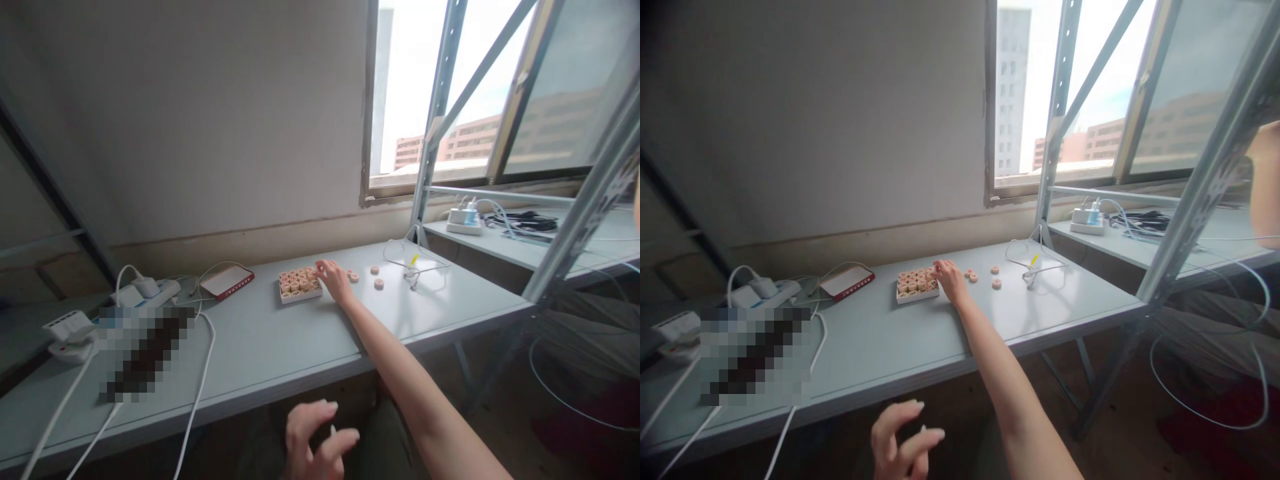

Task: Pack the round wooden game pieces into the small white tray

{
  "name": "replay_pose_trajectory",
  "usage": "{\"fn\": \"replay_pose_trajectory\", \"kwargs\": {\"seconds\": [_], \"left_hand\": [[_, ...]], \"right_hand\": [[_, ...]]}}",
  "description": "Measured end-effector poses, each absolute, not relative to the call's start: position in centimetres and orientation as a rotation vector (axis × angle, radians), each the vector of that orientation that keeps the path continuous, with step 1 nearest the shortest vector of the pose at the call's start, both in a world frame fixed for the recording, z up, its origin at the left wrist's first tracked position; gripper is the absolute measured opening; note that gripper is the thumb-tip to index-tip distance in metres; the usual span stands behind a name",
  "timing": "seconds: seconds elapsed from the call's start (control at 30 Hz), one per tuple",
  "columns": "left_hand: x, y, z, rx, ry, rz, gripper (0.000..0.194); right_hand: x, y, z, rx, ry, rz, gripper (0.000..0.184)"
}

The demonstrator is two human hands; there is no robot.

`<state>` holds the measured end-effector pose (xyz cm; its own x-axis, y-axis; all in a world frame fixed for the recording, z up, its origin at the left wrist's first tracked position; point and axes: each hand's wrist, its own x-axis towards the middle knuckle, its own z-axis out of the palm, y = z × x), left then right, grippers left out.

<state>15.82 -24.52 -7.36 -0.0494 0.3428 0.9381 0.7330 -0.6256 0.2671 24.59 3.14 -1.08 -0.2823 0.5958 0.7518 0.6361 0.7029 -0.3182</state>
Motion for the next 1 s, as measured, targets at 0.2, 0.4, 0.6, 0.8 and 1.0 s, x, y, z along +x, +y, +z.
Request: {"fn": "replay_pose_trajectory", "kwargs": {"seconds": [0.2,0.4,0.6,0.8,1.0], "left_hand": [[12.1,-14.7,6.2,-1.741,-1.449,-1.680,0.025],[7.0,-3.6,4.0,-1.792,-1.768,-1.314,0.024],[2.7,0.7,-0.8,-1.608,-2.180,-1.158,0.036],[1.7,2.4,-2.3,-1.808,-2.301,-1.046,0.037],[1.5,2.3,-2.4,-2.007,-2.219,-0.921,0.038]], "right_hand": [[24.2,1.5,-0.9,-0.827,-2.023,0.142,0.011],[24.3,0.8,-0.4,-0.919,-2.045,0.087,0.013],[24.4,0.6,-0.2,-1.005,-2.096,-0.105,0.011],[24.4,0.9,-0.5,-0.980,-2.095,-0.141,0.011],[24.5,0.8,-0.4,-1.053,-2.089,-0.167,0.014]]}}
